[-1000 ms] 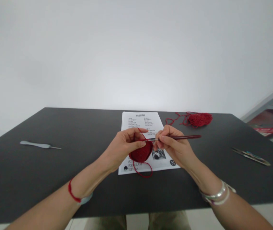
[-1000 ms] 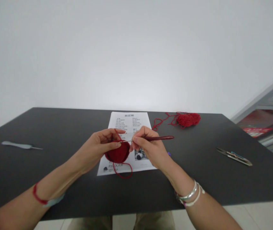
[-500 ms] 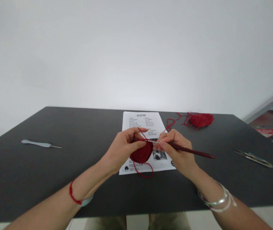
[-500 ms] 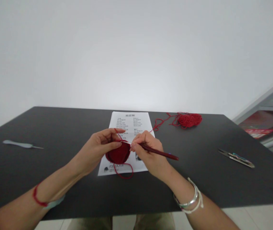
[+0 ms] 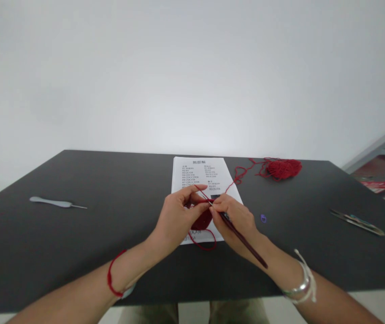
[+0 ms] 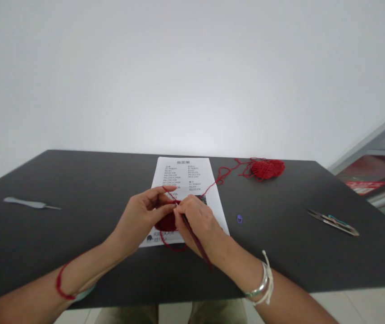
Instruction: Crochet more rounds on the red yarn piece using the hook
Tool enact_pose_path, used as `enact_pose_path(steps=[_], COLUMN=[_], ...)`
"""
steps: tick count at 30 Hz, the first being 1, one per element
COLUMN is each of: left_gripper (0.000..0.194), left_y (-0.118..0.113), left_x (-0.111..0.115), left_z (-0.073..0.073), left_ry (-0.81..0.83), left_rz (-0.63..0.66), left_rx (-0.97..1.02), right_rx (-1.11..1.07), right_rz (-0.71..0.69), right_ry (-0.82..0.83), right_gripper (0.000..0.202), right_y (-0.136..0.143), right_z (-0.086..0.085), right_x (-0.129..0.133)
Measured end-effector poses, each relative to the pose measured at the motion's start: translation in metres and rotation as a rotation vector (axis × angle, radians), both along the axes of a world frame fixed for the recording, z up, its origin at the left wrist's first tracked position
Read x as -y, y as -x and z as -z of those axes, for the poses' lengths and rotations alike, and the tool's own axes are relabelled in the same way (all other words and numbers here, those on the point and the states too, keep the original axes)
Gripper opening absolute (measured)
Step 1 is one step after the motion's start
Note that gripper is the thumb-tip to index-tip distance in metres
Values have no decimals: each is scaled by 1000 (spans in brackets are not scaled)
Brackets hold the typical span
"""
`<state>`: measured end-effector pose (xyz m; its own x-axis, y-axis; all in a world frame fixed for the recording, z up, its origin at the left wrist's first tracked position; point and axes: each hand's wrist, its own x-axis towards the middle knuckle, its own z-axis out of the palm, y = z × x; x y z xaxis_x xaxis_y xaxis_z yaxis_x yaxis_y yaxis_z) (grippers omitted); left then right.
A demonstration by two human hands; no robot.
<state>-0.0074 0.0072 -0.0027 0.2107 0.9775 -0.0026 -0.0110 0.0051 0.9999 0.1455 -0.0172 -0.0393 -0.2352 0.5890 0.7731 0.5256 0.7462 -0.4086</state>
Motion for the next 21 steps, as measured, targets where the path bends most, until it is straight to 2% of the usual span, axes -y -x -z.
enact_pose_path(steps=[6, 8, 10, 12, 14, 18, 20, 21], left_gripper=[41, 40, 40, 41, 44, 45, 44, 43], left_y=[1, 1, 1, 0, 0, 2, 4, 4], left_x=[-4, -6, -6, -5, -4, -6, -7, -7], left_z=[2, 2, 2, 1, 0, -2, -2, -1], left_ry=[352, 445, 434, 337, 238, 120, 94, 86], left_rz=[175, 211, 184, 133, 99, 54, 36, 30], left_rx=[348, 399, 398, 350, 289, 240, 228, 220], right_rx=[147, 196, 169, 8, -276, -832, -959, -969], right_rz=[-169, -142, -85, -60, -90, -348, -440, -440], right_ry=[-92, -134, -123, -21, 182, 617, 705, 709], right_gripper=[17, 17, 17, 16, 13, 12, 14, 15], right_y=[-11, -11, -7, -1, 4, 6, 4, 3], right_z=[1, 1, 2, 3, 1, -8, -11, -11], right_x=[-11, -10, -6, -3, -1, -6, -9, -10])
